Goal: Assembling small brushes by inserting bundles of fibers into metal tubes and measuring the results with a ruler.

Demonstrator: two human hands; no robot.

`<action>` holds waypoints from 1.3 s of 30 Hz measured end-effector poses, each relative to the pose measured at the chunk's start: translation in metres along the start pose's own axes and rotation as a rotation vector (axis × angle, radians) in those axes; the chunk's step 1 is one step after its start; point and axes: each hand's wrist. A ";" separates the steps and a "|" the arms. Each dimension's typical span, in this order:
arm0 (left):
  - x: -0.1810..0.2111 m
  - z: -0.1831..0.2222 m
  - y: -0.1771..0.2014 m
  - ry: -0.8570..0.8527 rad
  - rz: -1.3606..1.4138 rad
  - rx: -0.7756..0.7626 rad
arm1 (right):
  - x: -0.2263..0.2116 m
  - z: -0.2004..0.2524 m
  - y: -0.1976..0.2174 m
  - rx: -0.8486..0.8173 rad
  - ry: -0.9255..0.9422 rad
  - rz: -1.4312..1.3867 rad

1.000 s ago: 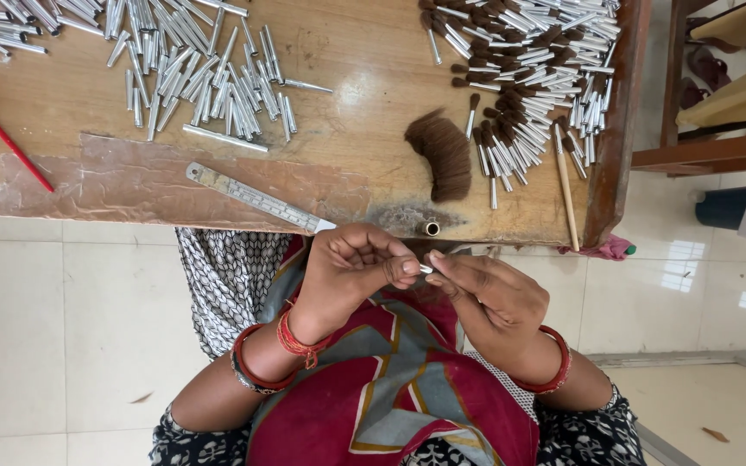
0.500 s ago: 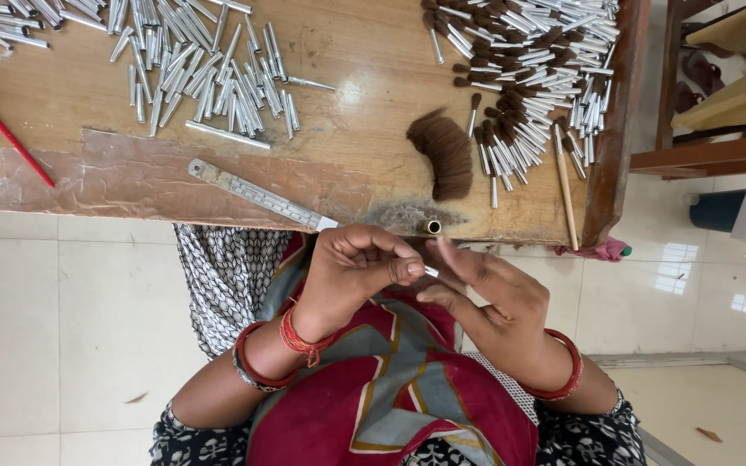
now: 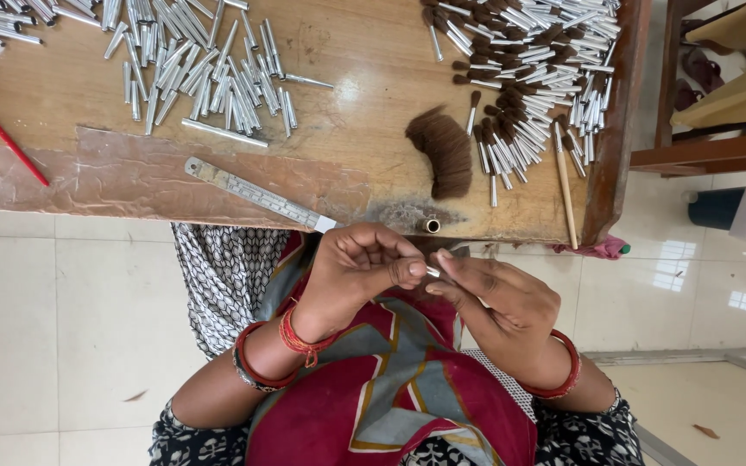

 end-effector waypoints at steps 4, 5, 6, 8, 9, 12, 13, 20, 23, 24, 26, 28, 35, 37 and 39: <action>-0.001 -0.002 0.002 0.005 0.006 0.040 | -0.001 -0.001 0.002 0.054 0.068 0.069; -0.001 -0.002 0.001 0.019 0.011 0.031 | 0.000 0.000 0.001 0.045 0.066 0.050; 0.000 -0.002 0.000 0.032 0.016 0.022 | 0.002 0.001 0.001 0.035 0.063 0.031; -0.001 -0.001 -0.001 0.023 0.051 0.016 | 0.003 0.001 0.000 0.046 0.094 0.075; 0.000 -0.002 -0.001 0.007 0.085 0.012 | 0.004 0.000 -0.001 0.056 0.131 0.118; 0.002 -0.004 0.000 0.024 0.108 0.039 | 0.008 0.004 -0.002 0.110 0.135 0.164; 0.002 -0.004 0.001 0.022 0.108 0.038 | 0.014 0.008 -0.005 0.111 0.137 0.164; 0.001 -0.002 0.002 0.001 0.159 0.037 | 0.037 0.025 -0.028 0.174 0.182 0.237; 0.000 -0.001 0.000 0.017 0.173 0.050 | 0.042 0.028 -0.032 0.193 0.189 0.227; 0.000 0.000 0.000 0.021 0.186 0.054 | 0.044 0.029 -0.033 0.236 0.198 0.190; 0.001 0.000 0.000 0.021 0.180 0.057 | 0.038 0.023 -0.032 0.200 0.185 0.208; -0.002 0.001 0.001 0.026 0.176 0.056 | 0.033 0.017 -0.030 0.167 0.167 0.229; -0.007 0.001 -0.008 0.031 0.134 0.091 | 0.022 0.003 -0.032 0.351 0.310 0.299; -0.013 0.002 -0.005 0.026 0.153 0.063 | 0.025 0.001 -0.032 0.408 0.311 0.241; -0.016 0.003 0.000 -0.022 0.163 0.048 | 0.028 -0.001 -0.030 0.364 0.267 0.150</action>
Point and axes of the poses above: each hand's wrist, its own z-axis away from the middle knuckle, its own y-axis out of the back of the hand, x = y × z, and after that the axes turned 5 degrees about -y, right-handed
